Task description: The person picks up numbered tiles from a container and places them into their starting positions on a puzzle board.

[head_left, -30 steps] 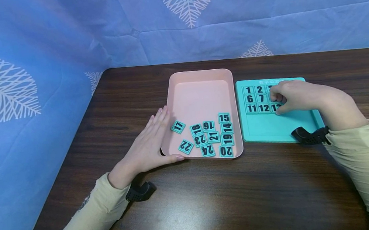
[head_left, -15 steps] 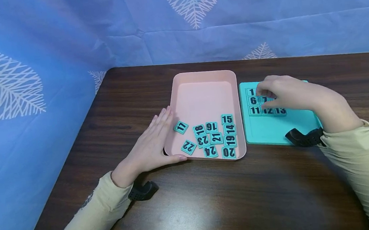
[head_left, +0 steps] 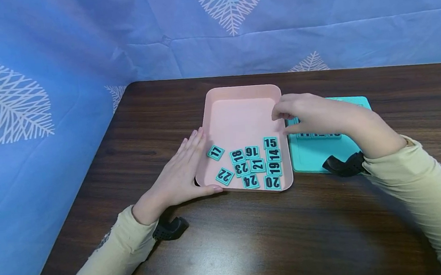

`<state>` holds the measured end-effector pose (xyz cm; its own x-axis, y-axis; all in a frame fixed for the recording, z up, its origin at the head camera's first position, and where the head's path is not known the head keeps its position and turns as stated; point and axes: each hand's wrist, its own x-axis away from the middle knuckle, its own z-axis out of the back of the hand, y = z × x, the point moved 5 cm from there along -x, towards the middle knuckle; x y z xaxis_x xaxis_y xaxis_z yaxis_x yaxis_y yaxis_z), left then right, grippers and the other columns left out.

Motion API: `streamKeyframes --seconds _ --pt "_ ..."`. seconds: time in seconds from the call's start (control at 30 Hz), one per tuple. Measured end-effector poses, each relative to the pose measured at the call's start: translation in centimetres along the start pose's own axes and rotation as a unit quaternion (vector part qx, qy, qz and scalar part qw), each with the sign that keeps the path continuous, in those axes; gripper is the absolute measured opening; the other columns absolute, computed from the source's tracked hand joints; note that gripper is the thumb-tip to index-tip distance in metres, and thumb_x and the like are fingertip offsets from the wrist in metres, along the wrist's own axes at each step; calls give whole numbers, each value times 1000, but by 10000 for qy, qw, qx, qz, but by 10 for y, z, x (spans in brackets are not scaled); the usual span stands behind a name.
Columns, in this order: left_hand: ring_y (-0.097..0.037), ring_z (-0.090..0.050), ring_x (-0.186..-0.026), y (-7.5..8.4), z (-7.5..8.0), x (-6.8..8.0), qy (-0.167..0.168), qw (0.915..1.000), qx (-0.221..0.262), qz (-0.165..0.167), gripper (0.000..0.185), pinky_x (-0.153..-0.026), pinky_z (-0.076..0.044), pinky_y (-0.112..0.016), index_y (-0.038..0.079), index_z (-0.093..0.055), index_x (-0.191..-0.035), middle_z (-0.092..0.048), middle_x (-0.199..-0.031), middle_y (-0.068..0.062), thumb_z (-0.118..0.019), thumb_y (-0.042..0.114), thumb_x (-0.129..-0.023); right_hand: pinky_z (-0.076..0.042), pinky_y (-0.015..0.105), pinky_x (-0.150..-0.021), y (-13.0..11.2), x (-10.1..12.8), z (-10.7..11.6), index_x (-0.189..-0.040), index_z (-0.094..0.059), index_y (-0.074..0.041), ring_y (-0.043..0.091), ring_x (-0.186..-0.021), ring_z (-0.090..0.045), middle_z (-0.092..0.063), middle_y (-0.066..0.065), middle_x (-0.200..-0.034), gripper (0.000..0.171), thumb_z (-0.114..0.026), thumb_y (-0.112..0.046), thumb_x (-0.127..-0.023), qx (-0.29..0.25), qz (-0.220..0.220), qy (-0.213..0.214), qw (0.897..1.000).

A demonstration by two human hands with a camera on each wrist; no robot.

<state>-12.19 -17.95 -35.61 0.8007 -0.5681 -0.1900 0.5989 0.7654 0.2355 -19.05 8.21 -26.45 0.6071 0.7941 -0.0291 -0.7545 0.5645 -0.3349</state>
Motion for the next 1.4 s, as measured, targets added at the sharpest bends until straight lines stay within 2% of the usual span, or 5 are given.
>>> streamKeyframes --seconds 0.23,0.43,0.67,1.0,1.4 --pt "-25 -4 -146 0 -1 0 72 9999 51 -51 119 -116 -5 -34 2 -7 -153 0 -160 -11 -52 79 -75 -48 35 -71 -13 -10 -10 -104 -65 -7 19 -82 -53 -58 4 -96 21 -72 -4 -84 -344 82 -346 9988" --pt "-26 -5 -145 0 1 0 91 9999 89 -76 118 -116 -5 -34 1 -8 -153 -1 -160 -12 -52 79 -76 -45 32 -65 -20 -15 -17 -102 -64 -6 17 -77 -49 -54 4 -89 26 -73 2 -80 -444 347 -467 9973" --pt "-25 -4 -146 1 1 0 32 9999 117 -57 118 -116 -5 -35 1 -7 -153 0 -160 -12 -53 78 -75 -45 33 -68 -20 -19 -31 -101 -64 -7 18 -79 -48 -55 5 -90 23 -73 0 -82 -746 124 -879 9933" --pt "-25 -3 -146 0 1 -1 -24 9999 142 -28 118 -116 -5 -35 2 -7 -153 0 -160 -13 -51 78 -76 -46 31 -64 -17 -19 -52 -92 -68 -11 17 -75 -47 -55 2 -84 26 -68 12 -78 -786 110 -1504 9854" --pt "-25 -4 -145 0 1 -1 -35 9998 180 3 118 -116 -5 -34 2 -6 -153 0 -160 -12 -51 79 -76 -49 29 -65 -19 -20 -53 -92 -73 -10 15 -74 -49 -57 1 -86 26 -72 11 -76 -401 87 -1506 9877"
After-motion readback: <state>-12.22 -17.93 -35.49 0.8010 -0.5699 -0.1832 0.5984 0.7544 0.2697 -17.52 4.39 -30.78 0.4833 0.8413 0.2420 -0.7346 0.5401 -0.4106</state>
